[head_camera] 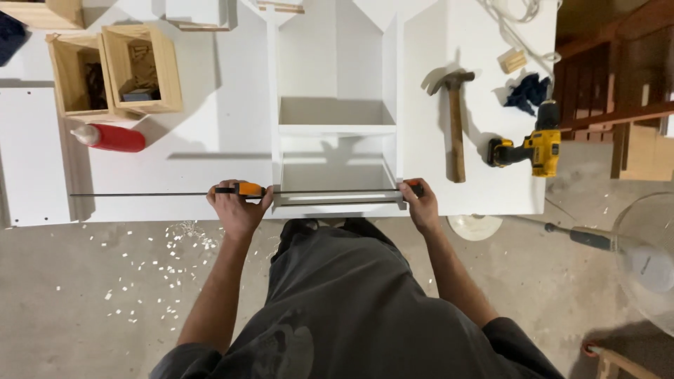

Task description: Assembling a small wooden shelf unit by gluing, clamping, and screwing the pieces together.

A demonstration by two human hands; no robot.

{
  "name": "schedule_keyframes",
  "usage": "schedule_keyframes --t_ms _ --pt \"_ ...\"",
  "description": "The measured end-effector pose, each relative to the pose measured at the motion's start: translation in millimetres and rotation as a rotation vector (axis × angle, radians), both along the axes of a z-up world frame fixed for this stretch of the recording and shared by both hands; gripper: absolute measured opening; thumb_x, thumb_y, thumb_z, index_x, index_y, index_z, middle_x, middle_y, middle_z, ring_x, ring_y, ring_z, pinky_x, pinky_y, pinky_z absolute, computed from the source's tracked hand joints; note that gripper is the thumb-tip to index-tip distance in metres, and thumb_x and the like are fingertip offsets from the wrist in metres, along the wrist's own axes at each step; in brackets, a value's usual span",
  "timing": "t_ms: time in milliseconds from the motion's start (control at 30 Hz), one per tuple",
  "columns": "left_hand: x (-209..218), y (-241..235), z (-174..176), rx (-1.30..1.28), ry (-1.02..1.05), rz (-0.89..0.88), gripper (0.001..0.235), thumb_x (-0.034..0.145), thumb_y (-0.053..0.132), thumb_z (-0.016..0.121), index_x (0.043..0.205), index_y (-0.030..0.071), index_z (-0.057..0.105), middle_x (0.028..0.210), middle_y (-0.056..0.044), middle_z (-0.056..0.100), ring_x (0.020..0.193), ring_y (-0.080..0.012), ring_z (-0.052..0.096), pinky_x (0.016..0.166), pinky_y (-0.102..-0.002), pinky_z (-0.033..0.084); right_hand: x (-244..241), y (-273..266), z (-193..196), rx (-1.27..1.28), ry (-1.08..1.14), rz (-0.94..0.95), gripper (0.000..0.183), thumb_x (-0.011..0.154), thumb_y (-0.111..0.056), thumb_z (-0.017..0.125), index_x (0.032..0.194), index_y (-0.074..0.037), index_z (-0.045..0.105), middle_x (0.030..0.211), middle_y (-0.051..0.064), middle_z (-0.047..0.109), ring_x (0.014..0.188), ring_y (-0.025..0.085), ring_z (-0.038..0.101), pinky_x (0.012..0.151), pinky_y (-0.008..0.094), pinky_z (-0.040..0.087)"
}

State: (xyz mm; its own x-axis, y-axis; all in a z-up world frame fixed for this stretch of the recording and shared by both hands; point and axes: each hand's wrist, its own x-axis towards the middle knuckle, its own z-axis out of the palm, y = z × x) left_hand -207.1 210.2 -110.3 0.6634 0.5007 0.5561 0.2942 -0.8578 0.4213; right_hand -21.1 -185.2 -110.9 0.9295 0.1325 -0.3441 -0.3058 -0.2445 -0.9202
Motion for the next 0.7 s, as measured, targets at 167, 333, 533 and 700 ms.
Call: schedule_keyframes --t_ms 167,333,533,700 --pt "3.5 -4.3 0.9 0.012 -0.018 0.020 0.057 0.070 0.044 0.090 0.094 0.008 0.053 0.089 -0.012 0.055 0.080 -0.0341 0.063 0.093 -0.050 0.044 -2.0 0.0 -5.0 -0.100 -0.210 0.039 0.028 0.098 -0.034 0.079 0.097 -0.007 0.071 0.082 0.013 0.072 0.069 0.019 0.066 0.060 0.036 0.057" --pt "-4.8 15.8 -26.7 0.037 0.064 0.066 0.059 0.074 0.054 0.084 0.096 0.006 0.057 0.088 -0.013 0.059 0.081 -0.0328 0.065 0.090 -0.048 0.047 16.9 -6.1 -26.9 -0.006 -0.311 -0.040 0.023 0.099 -0.030 0.075 0.094 -0.008 0.069 0.077 0.012 0.070 0.061 0.019 0.063 0.055 0.033 0.054" --pt "-20.7 47.1 12.4 0.057 0.094 0.092 0.061 0.072 0.063 0.085 0.079 0.008 0.061 0.071 -0.013 0.058 0.065 -0.0358 0.065 0.069 -0.044 0.051 84.7 13.6 50.9 0.001 -0.548 -0.073 0.024 0.105 -0.014 0.065 0.083 -0.006 0.065 0.068 0.011 0.062 0.060 0.017 0.057 0.057 0.031 0.046" --pt "-84.1 56.8 8.5 -0.341 0.151 0.397 0.048 0.074 0.055 0.093 0.083 0.013 0.072 0.068 -0.011 0.067 0.072 -0.0333 0.072 0.065 -0.040 0.054 114.7 117.8 113.6 0.323 -0.256 -0.082 0.037 0.106 -0.026 0.062 0.121 0.009 0.061 0.112 0.026 0.063 0.095 0.032 0.070 0.080 0.042 0.066"
